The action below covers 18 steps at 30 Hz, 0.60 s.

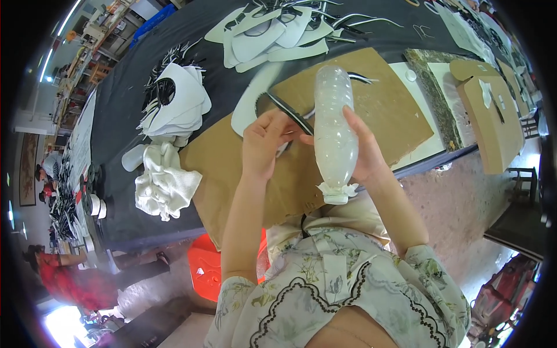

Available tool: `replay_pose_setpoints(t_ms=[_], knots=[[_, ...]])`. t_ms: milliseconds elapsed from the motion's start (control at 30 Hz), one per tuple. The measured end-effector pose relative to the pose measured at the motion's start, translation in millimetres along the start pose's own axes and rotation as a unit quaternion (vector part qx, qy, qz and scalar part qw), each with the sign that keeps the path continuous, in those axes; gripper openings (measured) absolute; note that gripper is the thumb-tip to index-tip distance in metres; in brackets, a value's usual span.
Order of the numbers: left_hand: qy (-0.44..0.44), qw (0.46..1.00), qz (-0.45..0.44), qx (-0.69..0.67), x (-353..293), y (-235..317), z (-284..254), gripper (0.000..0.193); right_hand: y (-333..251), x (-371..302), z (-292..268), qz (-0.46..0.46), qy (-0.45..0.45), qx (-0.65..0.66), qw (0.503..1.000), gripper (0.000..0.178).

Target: Applying adhesive to shoe upper components and attaching trim pieces in a factory setting.

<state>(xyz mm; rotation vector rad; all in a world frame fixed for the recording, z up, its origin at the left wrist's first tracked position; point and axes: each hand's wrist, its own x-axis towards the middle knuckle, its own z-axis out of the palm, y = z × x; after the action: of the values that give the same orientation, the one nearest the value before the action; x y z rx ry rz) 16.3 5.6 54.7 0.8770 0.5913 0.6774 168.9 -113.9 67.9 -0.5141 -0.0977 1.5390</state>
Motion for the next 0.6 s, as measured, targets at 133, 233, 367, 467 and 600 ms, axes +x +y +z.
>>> replay_pose_setpoints(t_ms=[133, 233, 367, 467, 600], knots=[[0.002, 0.995, 0.064, 0.078, -5.9, -2.3, 11.6, 0.032, -2.6, 0.1, 3.4, 0.020, -0.009, -0.047, 0.999, 0.054], [0.011, 0.994, 0.080, 0.078, -4.0, -5.5, 11.3, 0.032, -11.2, -5.2, 4.1, 0.035, 0.002, -0.103, 0.994, 0.054], [0.039, 0.991, 0.081, 0.100, -9.0, -5.2, 13.5, 0.033, -36.8, -1.4, 8.6, -0.178, 0.104, -0.171, 0.964, 0.051], [0.041, 0.990, 0.067, 0.114, -11.7, -2.5, 26.6, 0.035, -40.8, 24.3, 31.4, -0.513, 0.107, -0.235, 0.819, 0.051], [0.038, 0.991, 0.096, 0.081, -12.4, -1.1, 22.6, 0.033, -33.4, 22.4, 33.2, -0.484, 0.073, -0.408, 0.771, 0.047]])
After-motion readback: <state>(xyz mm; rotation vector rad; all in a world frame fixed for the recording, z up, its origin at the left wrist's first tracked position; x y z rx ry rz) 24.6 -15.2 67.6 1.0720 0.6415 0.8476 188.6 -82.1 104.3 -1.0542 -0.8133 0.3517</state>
